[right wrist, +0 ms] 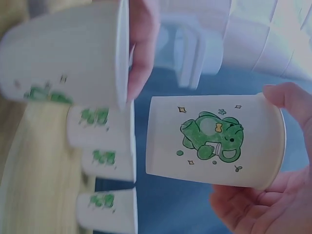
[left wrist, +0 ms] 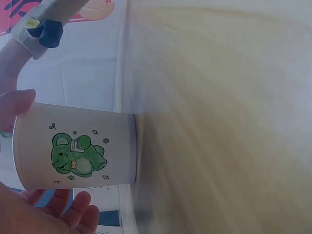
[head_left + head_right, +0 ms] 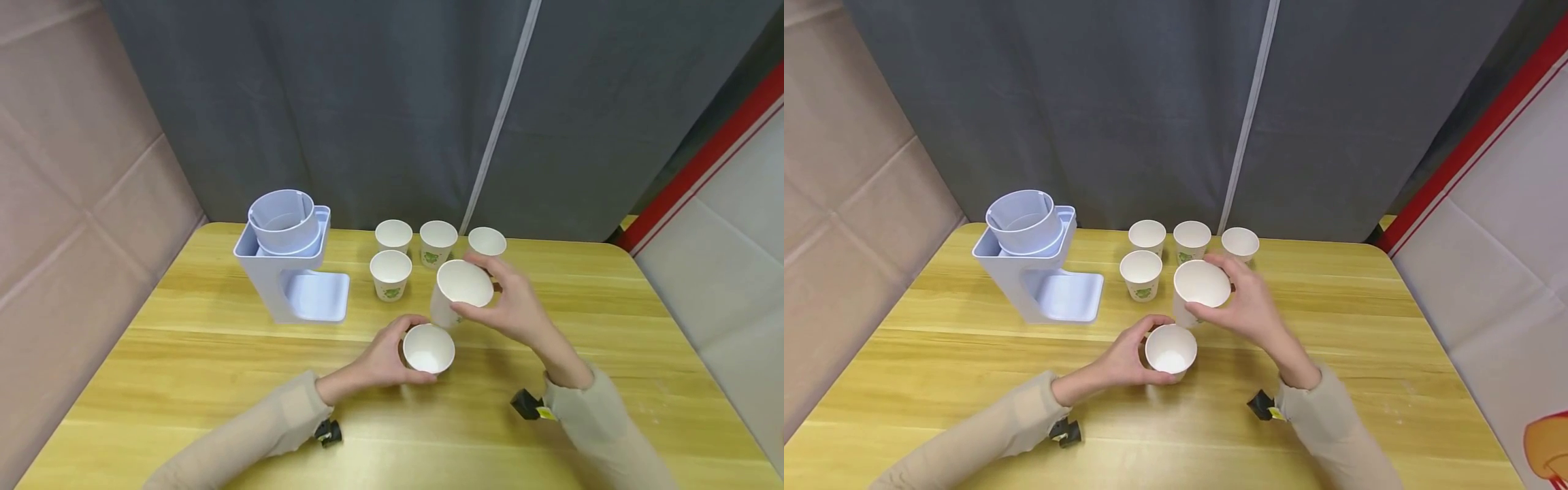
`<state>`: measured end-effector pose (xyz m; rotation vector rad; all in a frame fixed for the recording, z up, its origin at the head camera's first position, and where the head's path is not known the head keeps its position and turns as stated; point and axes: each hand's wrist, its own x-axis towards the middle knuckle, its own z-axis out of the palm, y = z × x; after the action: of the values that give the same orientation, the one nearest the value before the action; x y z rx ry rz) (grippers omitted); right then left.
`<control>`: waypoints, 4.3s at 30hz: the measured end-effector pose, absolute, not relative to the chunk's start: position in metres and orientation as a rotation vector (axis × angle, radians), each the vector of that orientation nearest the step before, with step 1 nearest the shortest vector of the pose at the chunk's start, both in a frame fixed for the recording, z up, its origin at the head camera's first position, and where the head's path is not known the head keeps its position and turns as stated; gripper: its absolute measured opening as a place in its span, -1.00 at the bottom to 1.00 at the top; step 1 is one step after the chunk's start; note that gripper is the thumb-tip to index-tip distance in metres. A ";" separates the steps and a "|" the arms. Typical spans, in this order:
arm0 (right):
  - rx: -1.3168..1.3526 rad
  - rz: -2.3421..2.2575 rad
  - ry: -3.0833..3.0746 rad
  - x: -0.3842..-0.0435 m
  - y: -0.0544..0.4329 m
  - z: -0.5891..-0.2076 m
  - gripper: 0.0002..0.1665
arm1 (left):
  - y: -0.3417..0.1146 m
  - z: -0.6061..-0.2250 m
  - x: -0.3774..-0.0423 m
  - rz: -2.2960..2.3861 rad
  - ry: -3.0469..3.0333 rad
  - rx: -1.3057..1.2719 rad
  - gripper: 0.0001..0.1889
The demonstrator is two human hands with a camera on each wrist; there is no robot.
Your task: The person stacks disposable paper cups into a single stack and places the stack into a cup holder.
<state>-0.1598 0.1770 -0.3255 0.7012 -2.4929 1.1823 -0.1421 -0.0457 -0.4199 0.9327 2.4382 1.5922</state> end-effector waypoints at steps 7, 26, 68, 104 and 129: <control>0.779 1.194 -2.510 -0.139 0.169 -0.322 -0.22 | -0.046 -0.419 -0.142 1.609 2.409 0.908 -0.16; 0.873 1.166 -2.557 -0.123 0.152 -0.342 -0.14 | -0.049 -0.419 -0.140 1.622 2.405 0.948 -0.16; 0.703 1.120 -2.630 -0.159 0.157 -0.367 -0.27 | -0.048 -0.422 -0.144 1.617 2.398 0.990 -0.18; 0.760 1.107 -2.628 -0.246 0.151 -0.374 -0.18 | -0.047 -0.422 -0.145 1.574 2.425 0.957 -0.18; 0.893 1.055 -2.727 -0.266 0.121 -0.378 -0.12 | -0.047 -0.425 -0.146 1.561 2.433 0.960 -0.18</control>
<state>-0.2657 0.1207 -0.3777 0.8931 -2.7267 1.0550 -0.1460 -0.0473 -0.4253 0.9599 2.4332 1.5612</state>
